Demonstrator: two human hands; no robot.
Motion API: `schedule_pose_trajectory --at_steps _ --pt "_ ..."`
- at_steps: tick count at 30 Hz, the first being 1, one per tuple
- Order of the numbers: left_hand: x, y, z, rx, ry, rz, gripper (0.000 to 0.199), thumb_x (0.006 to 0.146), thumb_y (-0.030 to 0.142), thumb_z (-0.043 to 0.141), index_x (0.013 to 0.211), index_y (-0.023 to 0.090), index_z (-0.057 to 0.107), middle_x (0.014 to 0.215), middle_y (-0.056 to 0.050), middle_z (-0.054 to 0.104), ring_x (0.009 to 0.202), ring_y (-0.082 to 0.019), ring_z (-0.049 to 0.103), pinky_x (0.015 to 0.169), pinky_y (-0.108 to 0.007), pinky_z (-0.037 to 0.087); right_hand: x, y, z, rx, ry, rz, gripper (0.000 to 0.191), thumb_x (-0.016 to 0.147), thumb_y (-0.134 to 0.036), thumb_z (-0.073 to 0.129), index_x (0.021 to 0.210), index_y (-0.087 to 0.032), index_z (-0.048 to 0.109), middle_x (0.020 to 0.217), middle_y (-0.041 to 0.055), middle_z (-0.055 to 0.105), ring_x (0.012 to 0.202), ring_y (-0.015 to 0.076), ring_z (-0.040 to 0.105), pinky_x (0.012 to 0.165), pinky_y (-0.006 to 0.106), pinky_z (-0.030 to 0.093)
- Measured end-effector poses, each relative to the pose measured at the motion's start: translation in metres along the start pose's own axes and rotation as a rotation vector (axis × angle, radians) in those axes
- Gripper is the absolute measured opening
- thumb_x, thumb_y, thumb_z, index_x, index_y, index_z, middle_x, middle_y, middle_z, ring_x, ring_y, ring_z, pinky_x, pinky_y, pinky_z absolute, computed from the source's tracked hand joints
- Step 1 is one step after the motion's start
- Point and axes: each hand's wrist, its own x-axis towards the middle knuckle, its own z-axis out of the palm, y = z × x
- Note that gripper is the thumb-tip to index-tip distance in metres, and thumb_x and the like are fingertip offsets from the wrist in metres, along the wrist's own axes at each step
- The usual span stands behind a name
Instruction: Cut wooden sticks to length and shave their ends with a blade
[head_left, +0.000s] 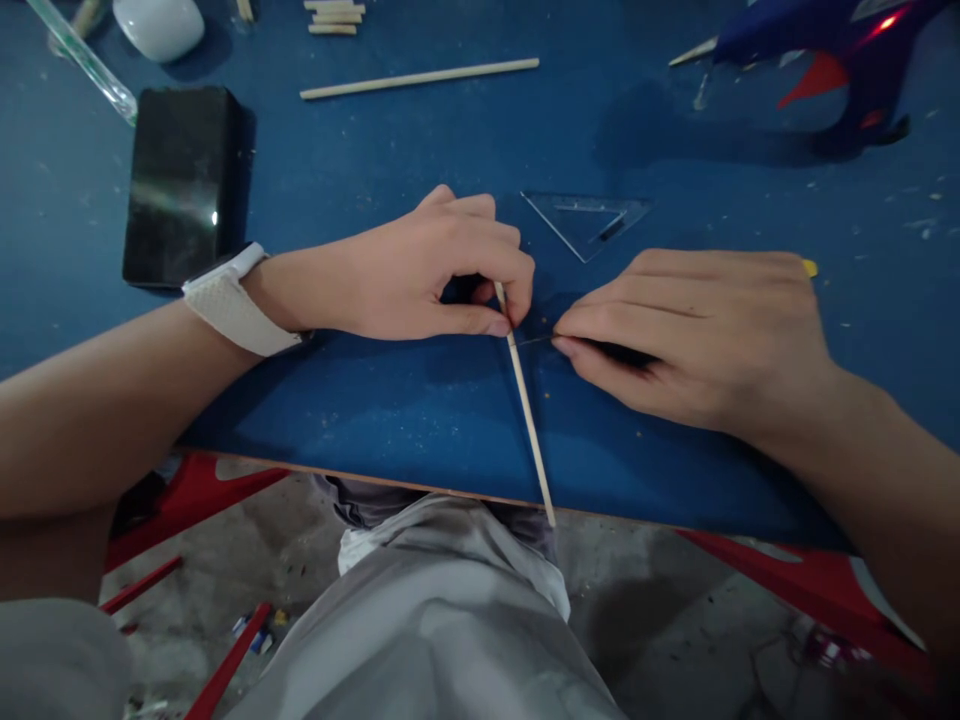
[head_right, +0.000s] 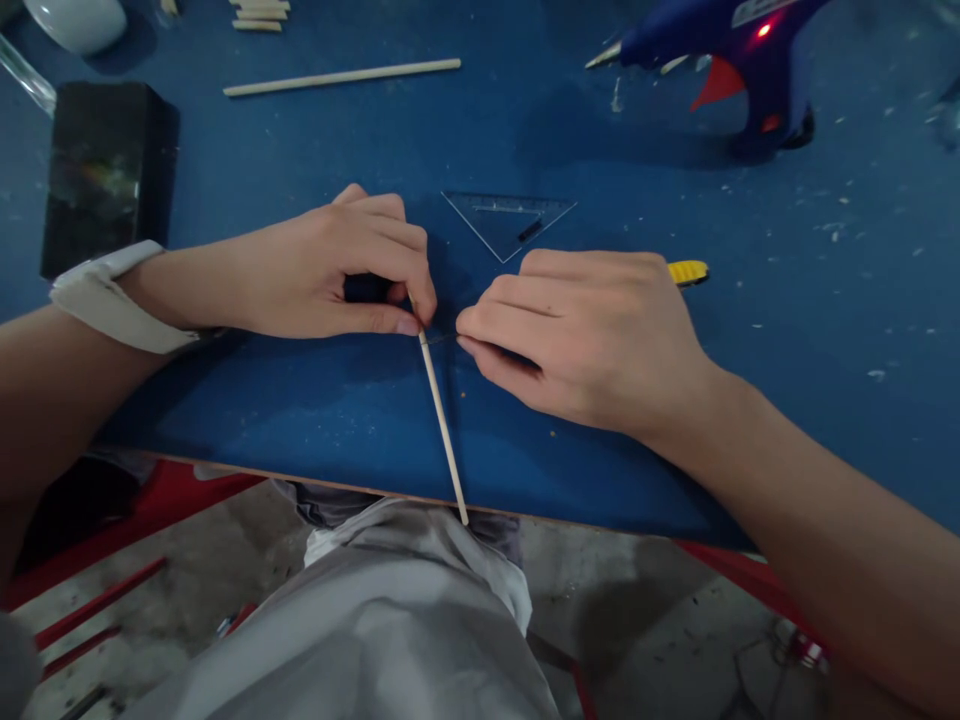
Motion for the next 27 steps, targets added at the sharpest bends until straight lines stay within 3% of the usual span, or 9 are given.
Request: schedule_pose_trajectory --at_steps 9,16,21,27 --pt "0.0011 0.0002 -0.0006 -0.003 0.008 0.019 0.043 0.129 0.071 0.066 0.113 0.041 0.093 0.107 -0.007 0.088 0.118 -0.033 0.077 0.115 -0.052 0.055 -0.0018 -0.0005 -0.0002 -0.016 0.042 -0.013 0.02 0.124 -0.03 0.078 0.113 -0.039 0.092 0.105 -0.0073 0.096 0.086 0.0233 0.086 0.068 0.043 0.058" --pt "0.0006 0.0001 -0.0014 -0.034 -0.004 0.004 0.035 0.126 0.066 0.073 0.114 0.04 0.093 0.111 -0.008 0.089 0.122 -0.034 0.078 0.116 -0.053 0.056 -0.004 0.0026 0.0024 0.046 0.124 -0.017 0.015 0.119 -0.026 0.085 0.111 -0.037 0.092 0.103 -0.0058 0.095 0.084 0.0241 0.085 0.068 0.045 0.052" --pt "0.0009 0.0002 -0.001 -0.026 -0.006 0.008 0.034 0.126 0.065 0.073 0.114 0.041 0.094 0.111 -0.008 0.089 0.123 -0.034 0.078 0.117 -0.052 0.056 -0.0024 0.0018 0.0 0.019 0.047 -0.012 0.017 0.122 -0.028 0.081 0.113 -0.038 0.092 0.107 -0.0074 0.096 0.087 0.0238 0.086 0.07 0.044 0.056" --pt "0.0008 0.0005 -0.0008 -0.006 -0.003 0.016 0.04 0.129 0.068 0.067 0.116 0.042 0.095 0.111 -0.008 0.09 0.124 -0.034 0.078 0.118 -0.054 0.056 -0.0036 0.0015 0.0021 -0.049 0.11 -0.092 0.016 0.125 -0.027 0.079 0.114 -0.033 0.088 0.103 -0.0068 0.095 0.083 0.022 0.084 0.068 0.042 0.06"
